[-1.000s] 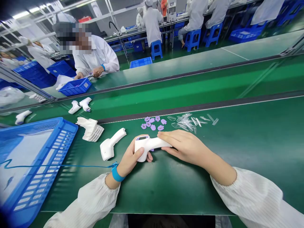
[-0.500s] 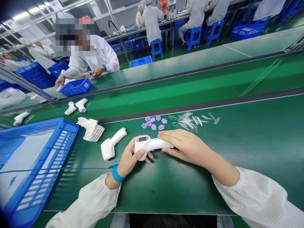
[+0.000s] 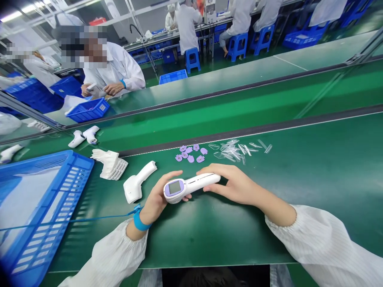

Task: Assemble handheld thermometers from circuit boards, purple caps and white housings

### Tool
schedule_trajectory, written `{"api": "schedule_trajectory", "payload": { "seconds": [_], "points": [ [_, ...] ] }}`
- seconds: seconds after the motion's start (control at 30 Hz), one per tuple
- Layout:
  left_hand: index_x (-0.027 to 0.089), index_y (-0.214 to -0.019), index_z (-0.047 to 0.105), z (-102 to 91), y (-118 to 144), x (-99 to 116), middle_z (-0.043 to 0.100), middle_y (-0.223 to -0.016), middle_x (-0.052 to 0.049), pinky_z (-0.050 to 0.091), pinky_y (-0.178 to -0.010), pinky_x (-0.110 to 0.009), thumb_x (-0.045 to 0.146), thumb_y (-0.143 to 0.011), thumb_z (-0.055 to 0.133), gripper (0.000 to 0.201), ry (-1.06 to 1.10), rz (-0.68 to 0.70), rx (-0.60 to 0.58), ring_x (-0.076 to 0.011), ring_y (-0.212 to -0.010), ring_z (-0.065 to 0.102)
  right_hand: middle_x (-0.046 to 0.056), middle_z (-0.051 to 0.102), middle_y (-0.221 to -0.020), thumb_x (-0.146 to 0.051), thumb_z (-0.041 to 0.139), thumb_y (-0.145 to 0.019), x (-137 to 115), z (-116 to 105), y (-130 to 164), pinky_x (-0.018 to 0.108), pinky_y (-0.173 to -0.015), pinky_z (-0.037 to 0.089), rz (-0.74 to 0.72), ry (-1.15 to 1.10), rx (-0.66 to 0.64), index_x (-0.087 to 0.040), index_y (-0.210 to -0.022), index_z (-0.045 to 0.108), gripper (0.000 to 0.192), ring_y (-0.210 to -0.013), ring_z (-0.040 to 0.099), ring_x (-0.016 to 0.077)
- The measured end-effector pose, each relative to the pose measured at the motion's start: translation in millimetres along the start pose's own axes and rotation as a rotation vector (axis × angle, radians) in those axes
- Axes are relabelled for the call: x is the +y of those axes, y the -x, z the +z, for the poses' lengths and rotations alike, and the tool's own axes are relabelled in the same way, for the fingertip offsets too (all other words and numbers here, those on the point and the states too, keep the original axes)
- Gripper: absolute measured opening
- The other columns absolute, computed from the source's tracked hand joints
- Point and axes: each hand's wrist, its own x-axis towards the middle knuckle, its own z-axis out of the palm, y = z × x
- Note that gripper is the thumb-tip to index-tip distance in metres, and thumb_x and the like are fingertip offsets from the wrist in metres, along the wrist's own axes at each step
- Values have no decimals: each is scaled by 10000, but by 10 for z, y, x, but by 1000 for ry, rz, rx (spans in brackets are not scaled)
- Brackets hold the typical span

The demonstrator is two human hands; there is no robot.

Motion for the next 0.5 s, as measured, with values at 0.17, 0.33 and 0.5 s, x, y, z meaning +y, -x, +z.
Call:
{"api": "schedule_trajectory", "payload": {
  "seconds": [0.17,0.33,0.5],
  "points": [
    [117,-1331,701,34,-77,31,792,-801,-127,542,-665,-320,950,-931,213,1045,-19,-362,-102,-239,-694,741,68,791,-1195,-400,674,-1064,-43,1,-25,365,-949,605,-87,-105,-223,-284,-1305,754,279,-1098,747,222],
    [142,-976,782,168,-137,-3,700,-640,-53,441,-557,-275,854,-997,359,829,-108,-388,-19,-167,-545,609,102,732,-1340,-553,667,-1037,-40,188,-20,435,-1038,600,-18,-199,-78,-324,-1508,595,528,-1217,718,265],
    [148,-852,702,463,-354,87,665,-675,-40,465,-595,-291,794,-984,519,685,-101,-196,204,-165,-611,587,145,716,-1391,-713,382,-1076,-225,613,-192,493,-1044,618,150,-591,314,-305,-1548,427,625,-1284,708,306]
  ]
}}
